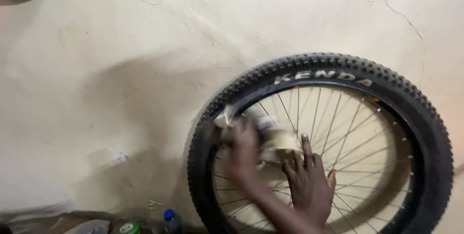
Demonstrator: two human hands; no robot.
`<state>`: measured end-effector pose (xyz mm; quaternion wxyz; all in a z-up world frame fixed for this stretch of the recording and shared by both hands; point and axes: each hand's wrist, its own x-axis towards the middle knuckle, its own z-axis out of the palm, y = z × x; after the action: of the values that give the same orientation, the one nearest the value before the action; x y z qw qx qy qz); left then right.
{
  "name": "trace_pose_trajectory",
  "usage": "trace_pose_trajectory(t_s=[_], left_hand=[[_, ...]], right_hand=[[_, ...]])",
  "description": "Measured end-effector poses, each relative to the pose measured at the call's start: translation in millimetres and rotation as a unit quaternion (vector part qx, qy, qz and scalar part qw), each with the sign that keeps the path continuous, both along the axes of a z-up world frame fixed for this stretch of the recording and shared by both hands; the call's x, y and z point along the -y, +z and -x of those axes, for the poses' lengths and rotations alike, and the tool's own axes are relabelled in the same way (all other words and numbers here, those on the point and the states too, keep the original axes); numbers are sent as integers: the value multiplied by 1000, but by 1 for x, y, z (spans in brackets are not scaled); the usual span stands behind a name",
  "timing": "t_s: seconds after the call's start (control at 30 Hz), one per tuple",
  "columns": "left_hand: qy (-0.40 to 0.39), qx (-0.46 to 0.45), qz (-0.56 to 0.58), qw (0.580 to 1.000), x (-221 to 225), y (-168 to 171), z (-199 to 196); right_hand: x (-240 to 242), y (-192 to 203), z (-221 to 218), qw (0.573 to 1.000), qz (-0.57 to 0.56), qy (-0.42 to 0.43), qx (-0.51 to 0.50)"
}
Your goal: Cleaning the hub and spokes of a bicycle wheel using a cloth and a small tool.
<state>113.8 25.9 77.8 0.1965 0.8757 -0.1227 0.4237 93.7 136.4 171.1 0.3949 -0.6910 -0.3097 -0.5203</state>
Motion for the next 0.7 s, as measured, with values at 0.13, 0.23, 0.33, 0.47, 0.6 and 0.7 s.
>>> trace_pose_trajectory(t_s=[0.13, 0.23, 0.33, 0.47, 0.6, 0.7], left_hand=[[46, -3, -50, 998, -4, 12, 11], [58, -1, -47, 997, -1, 12, 10], [52, 12, -37, 998, -3, 13, 14], [18, -1, -15, 1000, -5, 13, 18], [0, -25, 2, 1000, -2, 7, 16], [51, 15, -10, 999, -3, 11, 15]], right_hand=[[-27, -53, -5, 976, 69, 90, -186], [-23, -60, -12, 967, 138, 63, -203], [-21, -94, -30, 953, 183, 162, -181], [2, -62, 6, 866, 329, 175, -335], [29, -68, -34, 825, 410, 168, -350], [73, -20, -13, 865, 297, 205, -348]])
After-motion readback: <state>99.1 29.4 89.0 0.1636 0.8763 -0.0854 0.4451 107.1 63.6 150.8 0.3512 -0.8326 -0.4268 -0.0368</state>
